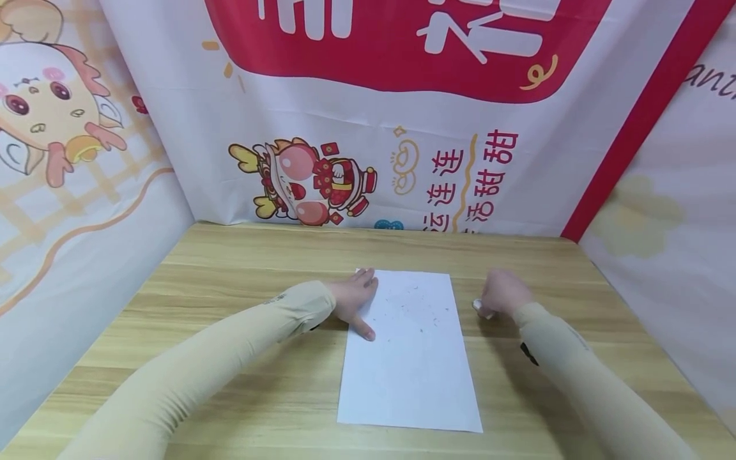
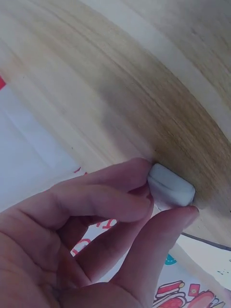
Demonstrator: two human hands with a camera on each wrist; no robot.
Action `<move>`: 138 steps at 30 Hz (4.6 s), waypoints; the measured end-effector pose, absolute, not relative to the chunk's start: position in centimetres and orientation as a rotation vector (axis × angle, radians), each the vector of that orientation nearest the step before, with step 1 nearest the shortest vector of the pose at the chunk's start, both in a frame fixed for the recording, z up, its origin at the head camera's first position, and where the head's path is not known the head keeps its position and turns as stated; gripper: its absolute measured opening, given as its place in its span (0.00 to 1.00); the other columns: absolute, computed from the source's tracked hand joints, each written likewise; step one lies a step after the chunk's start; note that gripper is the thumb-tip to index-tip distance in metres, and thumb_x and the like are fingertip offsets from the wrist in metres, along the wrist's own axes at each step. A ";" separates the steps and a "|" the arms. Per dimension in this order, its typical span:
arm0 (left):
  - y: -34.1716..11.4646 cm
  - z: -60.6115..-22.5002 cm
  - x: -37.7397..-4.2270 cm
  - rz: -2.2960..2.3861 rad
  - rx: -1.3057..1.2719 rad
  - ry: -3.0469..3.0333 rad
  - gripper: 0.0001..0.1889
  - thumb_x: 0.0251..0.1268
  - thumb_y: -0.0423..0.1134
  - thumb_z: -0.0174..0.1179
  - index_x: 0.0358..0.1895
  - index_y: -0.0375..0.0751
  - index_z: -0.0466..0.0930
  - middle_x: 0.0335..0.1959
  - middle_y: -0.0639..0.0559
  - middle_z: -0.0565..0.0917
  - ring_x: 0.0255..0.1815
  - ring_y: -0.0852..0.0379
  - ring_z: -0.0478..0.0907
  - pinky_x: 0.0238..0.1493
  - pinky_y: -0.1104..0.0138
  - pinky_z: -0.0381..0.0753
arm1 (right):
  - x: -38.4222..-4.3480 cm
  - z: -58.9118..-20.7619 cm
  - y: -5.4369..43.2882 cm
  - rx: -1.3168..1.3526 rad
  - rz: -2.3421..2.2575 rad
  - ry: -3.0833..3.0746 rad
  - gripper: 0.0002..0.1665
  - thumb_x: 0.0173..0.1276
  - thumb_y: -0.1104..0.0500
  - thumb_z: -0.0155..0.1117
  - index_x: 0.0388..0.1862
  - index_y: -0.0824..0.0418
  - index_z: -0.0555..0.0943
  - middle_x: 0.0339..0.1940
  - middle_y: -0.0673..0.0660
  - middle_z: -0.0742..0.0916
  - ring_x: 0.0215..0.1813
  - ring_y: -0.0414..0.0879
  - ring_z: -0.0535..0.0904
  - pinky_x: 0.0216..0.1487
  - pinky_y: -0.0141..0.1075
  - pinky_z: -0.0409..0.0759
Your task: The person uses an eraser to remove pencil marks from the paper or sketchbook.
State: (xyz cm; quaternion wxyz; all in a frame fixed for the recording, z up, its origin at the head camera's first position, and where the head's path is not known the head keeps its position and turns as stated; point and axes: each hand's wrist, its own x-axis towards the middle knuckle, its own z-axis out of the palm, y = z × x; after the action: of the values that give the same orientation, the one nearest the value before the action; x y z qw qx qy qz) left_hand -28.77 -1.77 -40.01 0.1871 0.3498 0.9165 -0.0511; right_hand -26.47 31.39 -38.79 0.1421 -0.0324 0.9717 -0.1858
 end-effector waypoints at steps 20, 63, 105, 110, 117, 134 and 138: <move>-3.2 -40.2 -30.6 0.197 0.914 2.594 0.61 0.54 0.72 0.62 0.78 0.32 0.45 0.79 0.37 0.42 0.78 0.43 0.37 0.74 0.56 0.41 | -26.2 -39.0 32.0 -0.104 -0.708 2.824 0.07 0.56 0.63 0.77 0.33 0.65 0.88 0.26 0.54 0.86 0.30 0.50 0.77 0.32 0.40 0.78; -1.9 -40.1 -32.9 0.345 0.391 2.888 0.25 0.59 0.60 0.68 0.42 0.39 0.85 0.54 0.40 0.72 0.51 0.47 0.67 0.48 0.56 0.75 | -22.5 -40.2 32.2 -0.289 -0.571 3.132 0.35 0.70 0.51 0.65 0.60 0.80 0.72 0.59 0.79 0.71 0.60 0.72 0.67 0.59 0.66 0.67; -3.8 -39.2 -33.8 0.946 0.279 2.620 0.09 0.69 0.38 0.63 0.38 0.34 0.86 0.24 0.44 0.83 0.19 0.51 0.81 0.26 0.64 0.83 | -21.5 -41.1 32.7 -0.361 -0.618 3.149 0.33 0.70 0.54 0.65 0.62 0.79 0.71 0.59 0.78 0.72 0.60 0.71 0.67 0.57 0.66 0.68; -5.0 -37.4 -33.9 1.039 0.323 2.580 0.09 0.70 0.36 0.62 0.37 0.32 0.87 0.21 0.43 0.84 0.21 0.50 0.82 0.36 0.57 0.85 | -21.3 -41.0 32.8 -0.364 -0.615 3.151 0.33 0.70 0.54 0.65 0.62 0.79 0.71 0.60 0.78 0.71 0.61 0.71 0.66 0.58 0.67 0.66; -6.4 -34.7 -33.5 1.098 0.364 2.567 0.14 0.69 0.32 0.61 0.23 0.31 0.83 0.17 0.45 0.81 0.15 0.58 0.77 0.32 0.62 0.85 | -21.3 -40.9 32.7 -0.385 -0.600 3.159 0.32 0.70 0.55 0.64 0.61 0.78 0.71 0.60 0.79 0.71 0.61 0.72 0.66 0.57 0.67 0.67; -8.1 -32.7 -32.2 1.239 0.304 2.501 0.14 0.70 0.34 0.60 0.24 0.33 0.81 0.18 0.47 0.80 0.18 0.59 0.76 0.35 0.63 0.84 | -21.3 -40.9 32.1 -0.439 -0.613 3.179 0.29 0.70 0.56 0.64 0.58 0.79 0.73 0.57 0.79 0.72 0.58 0.71 0.68 0.55 0.65 0.69; -8.5 -32.7 -32.3 1.226 0.334 2.525 0.16 0.70 0.34 0.60 0.21 0.34 0.80 0.17 0.47 0.80 0.18 0.59 0.77 0.34 0.63 0.84 | -21.4 -40.9 32.1 -0.434 -0.624 3.169 0.29 0.70 0.56 0.64 0.59 0.79 0.73 0.57 0.79 0.72 0.58 0.70 0.68 0.54 0.65 0.70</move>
State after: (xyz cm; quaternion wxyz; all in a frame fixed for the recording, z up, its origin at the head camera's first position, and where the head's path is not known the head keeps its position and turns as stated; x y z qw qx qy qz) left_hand -32.33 -8.46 -32.70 0.1569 0.1166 0.8823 0.4282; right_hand -21.37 32.06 -40.86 -0.0583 -0.1329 0.9708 -0.1911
